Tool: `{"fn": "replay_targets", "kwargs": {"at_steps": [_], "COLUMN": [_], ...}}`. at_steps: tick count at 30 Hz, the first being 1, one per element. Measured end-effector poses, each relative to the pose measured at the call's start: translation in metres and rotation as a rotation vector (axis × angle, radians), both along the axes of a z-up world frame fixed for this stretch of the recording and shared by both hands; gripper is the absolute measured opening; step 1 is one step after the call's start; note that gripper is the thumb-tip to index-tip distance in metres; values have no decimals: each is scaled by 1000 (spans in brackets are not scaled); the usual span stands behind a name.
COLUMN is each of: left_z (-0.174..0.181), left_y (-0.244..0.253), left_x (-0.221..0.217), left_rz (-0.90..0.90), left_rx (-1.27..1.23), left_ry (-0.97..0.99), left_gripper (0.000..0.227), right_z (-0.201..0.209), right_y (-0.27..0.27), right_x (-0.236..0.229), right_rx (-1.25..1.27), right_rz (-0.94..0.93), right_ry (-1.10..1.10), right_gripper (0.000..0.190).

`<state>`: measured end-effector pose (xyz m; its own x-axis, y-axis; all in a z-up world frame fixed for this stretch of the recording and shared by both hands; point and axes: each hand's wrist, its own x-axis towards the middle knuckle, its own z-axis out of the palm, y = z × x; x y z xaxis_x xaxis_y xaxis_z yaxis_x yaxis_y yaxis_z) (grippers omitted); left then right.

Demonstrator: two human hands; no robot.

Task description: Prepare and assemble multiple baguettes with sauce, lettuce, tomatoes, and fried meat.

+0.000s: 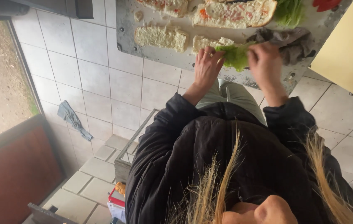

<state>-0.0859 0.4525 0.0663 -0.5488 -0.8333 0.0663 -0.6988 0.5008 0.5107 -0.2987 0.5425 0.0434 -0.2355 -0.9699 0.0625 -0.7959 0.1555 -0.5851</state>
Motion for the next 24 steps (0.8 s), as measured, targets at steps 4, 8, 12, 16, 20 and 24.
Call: {"fn": "replay_targets", "kwargs": {"at_steps": [4, 8, 12, 16, 20, 24], "left_z": [18, 26, 15, -14, -30, -62], "left_y": [1, -7, -15, -24, -48, -48], "left_x": [3, -20, -58, -105, -165, -200], "left_rz": [-8, -66, -133, -158, -166, -291], "left_rx": [39, 34, 44, 303, 394, 692], "left_ry": [55, 147, 233, 394, 625, 752], "left_gripper": [24, 21, 20, 28, 42, 47], "right_z": [-21, -39, -79, -55, 4, 40], "right_y": [-25, -68, -48, -26, -30, -28], "right_x": [-66, -104, -127, -139, -133, -124], "right_rx": [-164, -313, -259, -125, -171, -183], "right_rz": [-228, -222, -248, -410, -344, -346], "right_ry": [49, 235, 73, -439, -1249, -1465], "right_gripper": [11, 20, 14, 16, 26, 33]}}
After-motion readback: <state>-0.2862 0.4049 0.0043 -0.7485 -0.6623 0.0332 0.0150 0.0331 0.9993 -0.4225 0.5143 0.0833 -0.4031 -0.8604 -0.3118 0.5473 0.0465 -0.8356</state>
